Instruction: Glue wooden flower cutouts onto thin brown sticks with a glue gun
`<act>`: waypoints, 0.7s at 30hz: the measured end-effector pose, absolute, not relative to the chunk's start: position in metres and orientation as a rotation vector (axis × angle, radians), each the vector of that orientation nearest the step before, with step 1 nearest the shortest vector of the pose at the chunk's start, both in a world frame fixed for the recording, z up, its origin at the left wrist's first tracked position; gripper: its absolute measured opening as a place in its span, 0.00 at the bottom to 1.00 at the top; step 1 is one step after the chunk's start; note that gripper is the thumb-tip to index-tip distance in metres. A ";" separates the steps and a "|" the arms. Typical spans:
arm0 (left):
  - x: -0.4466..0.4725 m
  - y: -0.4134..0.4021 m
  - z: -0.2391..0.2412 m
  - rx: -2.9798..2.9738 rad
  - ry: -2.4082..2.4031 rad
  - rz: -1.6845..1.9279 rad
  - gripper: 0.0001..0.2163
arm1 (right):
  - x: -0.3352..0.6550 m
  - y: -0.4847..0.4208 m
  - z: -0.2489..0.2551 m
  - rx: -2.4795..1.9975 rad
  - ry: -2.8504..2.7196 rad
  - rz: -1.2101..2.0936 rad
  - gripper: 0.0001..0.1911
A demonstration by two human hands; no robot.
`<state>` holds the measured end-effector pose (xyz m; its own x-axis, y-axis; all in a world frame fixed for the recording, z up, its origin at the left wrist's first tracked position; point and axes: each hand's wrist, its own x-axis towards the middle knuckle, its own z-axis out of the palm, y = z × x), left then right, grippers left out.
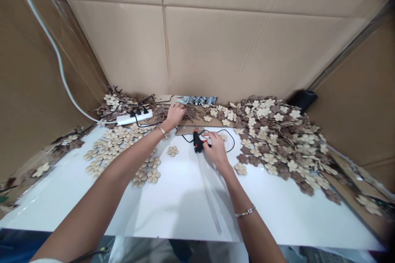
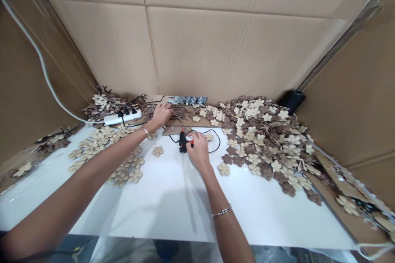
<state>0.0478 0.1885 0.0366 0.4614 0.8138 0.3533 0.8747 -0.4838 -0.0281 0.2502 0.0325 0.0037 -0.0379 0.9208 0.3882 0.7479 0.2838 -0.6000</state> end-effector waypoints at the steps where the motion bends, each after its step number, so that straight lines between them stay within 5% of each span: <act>1: 0.046 0.185 0.042 -2.498 -1.445 -0.470 0.14 | 0.250 0.032 0.004 -1.484 -1.798 0.310 0.16; 12: 0.034 0.055 0.042 -2.517 -0.935 -0.968 0.13 | 0.223 0.017 0.019 -0.962 -1.440 1.066 0.17; 21: 0.025 0.027 0.029 -2.605 -1.208 -1.399 0.11 | 0.215 0.011 0.017 -0.856 -1.292 1.410 0.14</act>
<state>0.0253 0.0270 0.0291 0.3309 0.6394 0.6940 0.5932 -0.7129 0.3739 0.2152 0.0115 0.0166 -0.2500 0.9606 0.1214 -0.2045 0.0701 -0.9763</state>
